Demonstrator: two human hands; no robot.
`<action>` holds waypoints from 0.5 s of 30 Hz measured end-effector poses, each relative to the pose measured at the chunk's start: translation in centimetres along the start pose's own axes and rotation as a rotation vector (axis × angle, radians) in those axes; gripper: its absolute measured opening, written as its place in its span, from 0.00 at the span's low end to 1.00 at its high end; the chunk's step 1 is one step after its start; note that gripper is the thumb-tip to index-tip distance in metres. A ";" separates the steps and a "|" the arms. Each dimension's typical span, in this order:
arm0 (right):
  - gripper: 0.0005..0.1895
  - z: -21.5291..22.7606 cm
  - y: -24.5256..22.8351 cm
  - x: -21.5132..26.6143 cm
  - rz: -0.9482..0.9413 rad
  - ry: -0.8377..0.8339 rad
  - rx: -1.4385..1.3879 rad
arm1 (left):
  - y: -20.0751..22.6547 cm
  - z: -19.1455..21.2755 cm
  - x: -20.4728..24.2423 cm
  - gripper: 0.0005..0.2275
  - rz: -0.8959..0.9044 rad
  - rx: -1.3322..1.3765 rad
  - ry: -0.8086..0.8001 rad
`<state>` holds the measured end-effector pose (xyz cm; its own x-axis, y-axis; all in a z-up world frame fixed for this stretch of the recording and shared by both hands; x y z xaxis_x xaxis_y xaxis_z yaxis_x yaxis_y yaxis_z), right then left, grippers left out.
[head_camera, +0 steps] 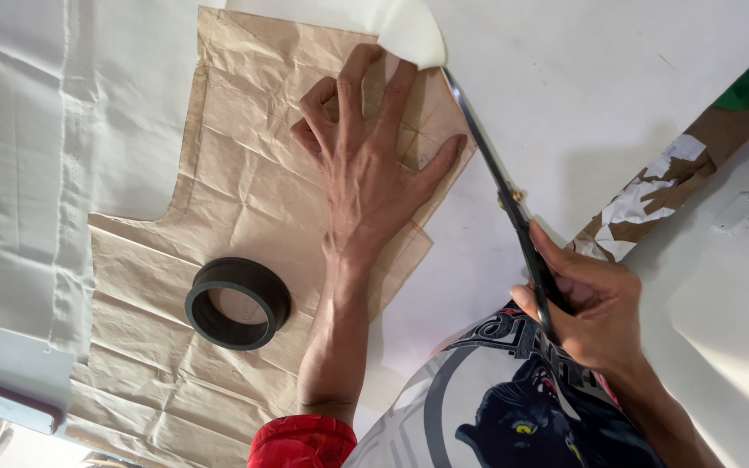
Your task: The person uses a ruler and pencil to mark a pattern on a piece of white fabric placed over a paper template. They then use scissors to cut the fabric along the marked lines, following the shape of the template. Finally, the person folds the cut fabric piece.
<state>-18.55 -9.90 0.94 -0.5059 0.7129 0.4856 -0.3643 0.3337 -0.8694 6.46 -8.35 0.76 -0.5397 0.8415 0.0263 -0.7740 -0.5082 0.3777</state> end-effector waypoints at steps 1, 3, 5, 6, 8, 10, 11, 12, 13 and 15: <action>0.33 0.3 -0.2 0.4 -0.003 -0.002 -0.001 | -0.1 0.0 0.0 0.28 0.002 -0.002 -0.002; 0.34 1.1 0.2 1.4 -0.103 -0.005 0.028 | -0.3 -0.4 0.0 0.30 0.025 -0.018 -0.061; 0.35 1.9 1.0 2.2 -0.122 -0.007 0.039 | -0.1 -0.2 -0.3 0.32 0.027 -0.039 -0.092; 0.37 2.3 1.4 2.4 -0.135 -0.006 0.043 | -0.1 -0.1 -0.5 0.33 0.023 -0.067 -0.118; 0.37 1.8 0.6 1.6 -0.120 -0.026 0.069 | -0.2 0.0 -0.9 0.33 0.000 -0.068 -0.109; 0.37 1.3 -0.4 1.1 -0.108 -0.043 0.091 | -0.2 0.0 -1.0 0.33 -0.027 -0.071 -0.104; 0.37 0.9 -0.9 0.8 -0.117 -0.045 0.015 | -0.3 -0.3 -0.9 0.34 -0.035 -0.091 -0.140; 0.37 0.6 -1.4 0.5 -0.127 -0.043 -0.057 | -0.3 -0.7 -0.8 0.34 -0.044 -0.106 -0.175; 0.37 0.5 -1.6 0.6 -0.127 -0.041 -0.058 | -0.4 -0.6 -1.0 0.34 -0.046 -0.107 -0.175; 0.37 0.8 -1.2 1.1 -0.239 -0.009 -0.033 | -0.4 -0.8 -1.2 0.35 -0.067 -0.105 -0.203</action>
<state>-19.30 -10.06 2.57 -0.4157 0.6058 0.6784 -0.4486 0.5123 -0.7323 7.19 -9.32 -0.13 -0.4161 0.8884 0.1940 -0.8419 -0.4570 0.2869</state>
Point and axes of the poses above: each hand's wrist, its own x-axis away from the middle knuckle, its own z-axis out of the back of the hand, y = z × x, the point moved 8 cm from there along -x, towards the middle knuckle, and after that the axes turned 5 degrees about -x, right-handed, at the moved point
